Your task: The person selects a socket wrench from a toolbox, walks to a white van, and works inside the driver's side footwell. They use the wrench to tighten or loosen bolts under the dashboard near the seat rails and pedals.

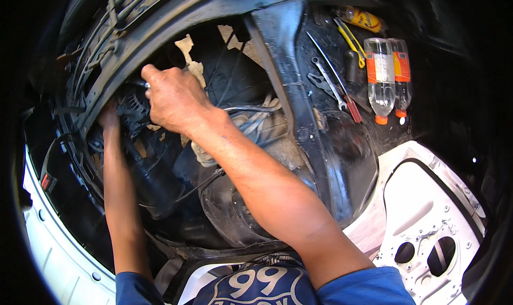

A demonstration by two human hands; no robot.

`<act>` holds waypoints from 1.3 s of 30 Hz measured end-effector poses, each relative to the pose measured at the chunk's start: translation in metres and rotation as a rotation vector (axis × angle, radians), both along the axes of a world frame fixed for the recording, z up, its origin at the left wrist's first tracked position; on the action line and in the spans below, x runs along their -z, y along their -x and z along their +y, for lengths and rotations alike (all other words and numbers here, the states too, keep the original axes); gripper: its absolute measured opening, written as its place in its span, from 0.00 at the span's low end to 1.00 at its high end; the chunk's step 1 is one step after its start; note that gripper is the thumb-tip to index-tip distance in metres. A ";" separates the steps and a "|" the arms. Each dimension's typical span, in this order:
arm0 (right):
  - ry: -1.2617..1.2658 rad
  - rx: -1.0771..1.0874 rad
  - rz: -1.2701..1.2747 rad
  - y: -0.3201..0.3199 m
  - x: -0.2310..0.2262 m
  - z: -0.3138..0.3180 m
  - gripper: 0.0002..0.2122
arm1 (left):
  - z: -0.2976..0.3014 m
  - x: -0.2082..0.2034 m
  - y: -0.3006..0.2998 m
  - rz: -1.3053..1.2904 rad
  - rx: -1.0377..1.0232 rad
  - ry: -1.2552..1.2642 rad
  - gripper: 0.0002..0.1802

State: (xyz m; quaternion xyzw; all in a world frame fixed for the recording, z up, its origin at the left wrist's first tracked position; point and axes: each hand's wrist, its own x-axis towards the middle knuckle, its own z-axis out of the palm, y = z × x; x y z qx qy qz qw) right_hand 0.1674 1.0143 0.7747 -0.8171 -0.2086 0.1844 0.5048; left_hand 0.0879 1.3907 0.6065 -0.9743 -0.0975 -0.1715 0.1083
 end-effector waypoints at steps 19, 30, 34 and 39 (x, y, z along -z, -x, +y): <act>-0.040 -0.015 0.066 -0.001 -0.002 0.001 0.08 | -0.044 -0.049 -0.019 -0.119 0.224 0.291 0.26; -0.069 -0.020 0.075 0.001 0.000 -0.001 0.08 | -0.029 -0.035 -0.009 -0.057 0.333 -0.041 0.25; -0.065 -0.038 0.081 0.000 -0.002 0.000 0.08 | -0.036 -0.043 -0.013 -0.083 0.315 0.236 0.23; -0.049 -0.061 0.069 -0.001 -0.005 0.001 0.09 | -0.040 -0.050 -0.008 0.057 0.100 0.389 0.26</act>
